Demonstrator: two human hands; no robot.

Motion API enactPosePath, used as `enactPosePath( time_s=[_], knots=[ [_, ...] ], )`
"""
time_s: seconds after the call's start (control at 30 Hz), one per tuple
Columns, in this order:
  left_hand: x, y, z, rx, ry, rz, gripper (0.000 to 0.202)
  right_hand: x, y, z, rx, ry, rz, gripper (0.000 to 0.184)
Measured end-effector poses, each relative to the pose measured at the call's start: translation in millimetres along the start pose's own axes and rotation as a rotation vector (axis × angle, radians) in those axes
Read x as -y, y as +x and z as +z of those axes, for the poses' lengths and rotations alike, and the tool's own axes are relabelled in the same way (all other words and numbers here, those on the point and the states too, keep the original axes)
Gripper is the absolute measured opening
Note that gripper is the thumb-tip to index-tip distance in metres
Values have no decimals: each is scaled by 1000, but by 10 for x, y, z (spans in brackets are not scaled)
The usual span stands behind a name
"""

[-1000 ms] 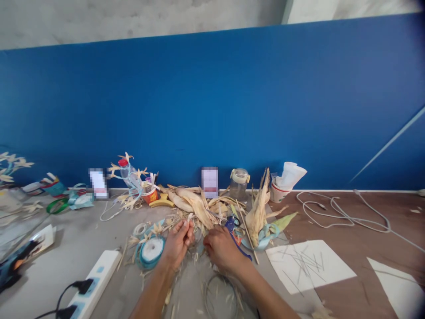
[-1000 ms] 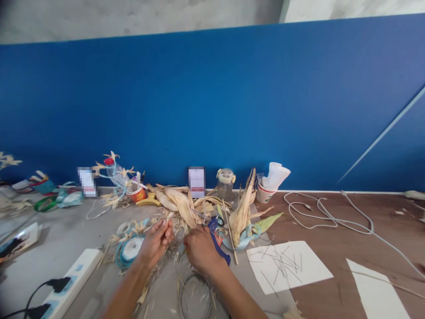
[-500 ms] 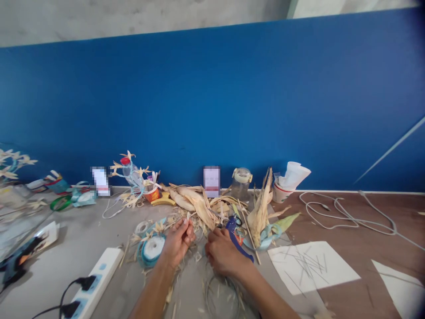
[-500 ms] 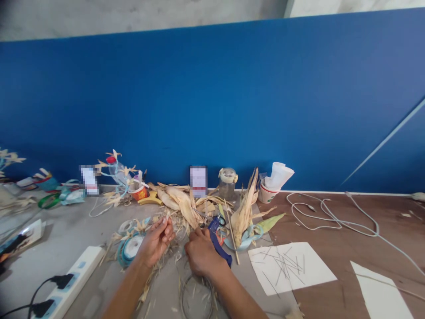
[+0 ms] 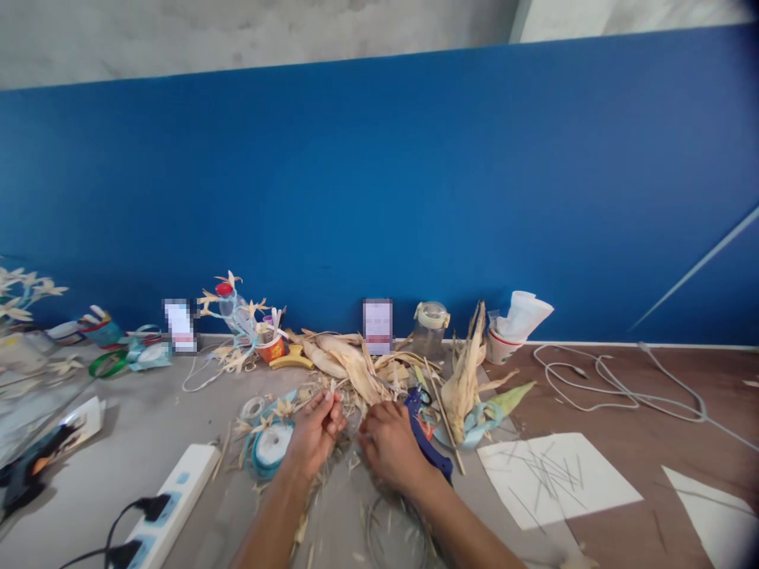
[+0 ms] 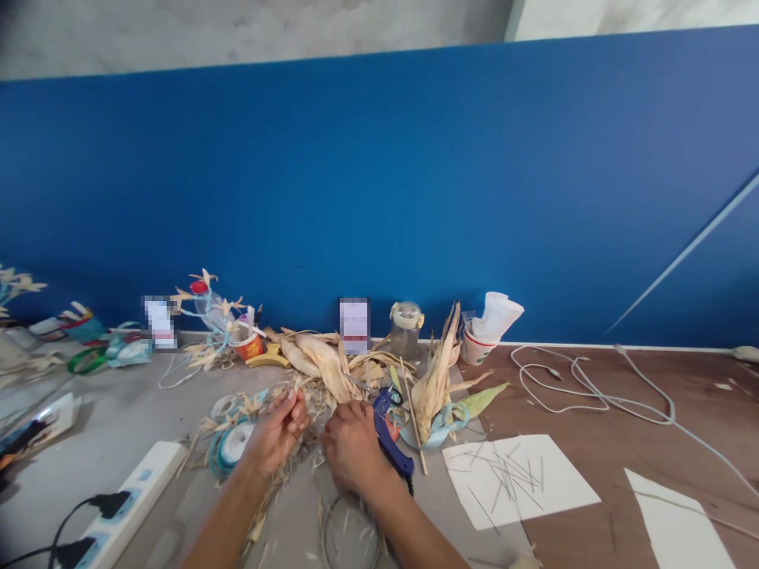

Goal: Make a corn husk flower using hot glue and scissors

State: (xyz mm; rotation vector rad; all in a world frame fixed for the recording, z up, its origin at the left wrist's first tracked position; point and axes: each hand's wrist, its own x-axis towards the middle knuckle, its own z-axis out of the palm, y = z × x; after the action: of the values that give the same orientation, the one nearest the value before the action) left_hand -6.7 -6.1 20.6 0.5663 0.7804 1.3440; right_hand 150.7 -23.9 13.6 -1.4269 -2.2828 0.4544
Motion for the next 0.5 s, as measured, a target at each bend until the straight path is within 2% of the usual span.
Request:
enactPosePath(
  time_s=[0.07,0.17,0.3,0.5],
  knots=[
    [-10,0,-3,-14,-16,4,30,27,-12,35,-3,-12,5,20],
    [-19,3,-12,-13,-36,7,29,53,-26,63,10,-32,-107,34],
    [-17,12,-22,-6,-43,20,28,46,-12,90,100,-84,-184,24],
    [-2,20,-20,-24,-22,3,28,26,40,138,65,-146,-69,19]
  ],
)
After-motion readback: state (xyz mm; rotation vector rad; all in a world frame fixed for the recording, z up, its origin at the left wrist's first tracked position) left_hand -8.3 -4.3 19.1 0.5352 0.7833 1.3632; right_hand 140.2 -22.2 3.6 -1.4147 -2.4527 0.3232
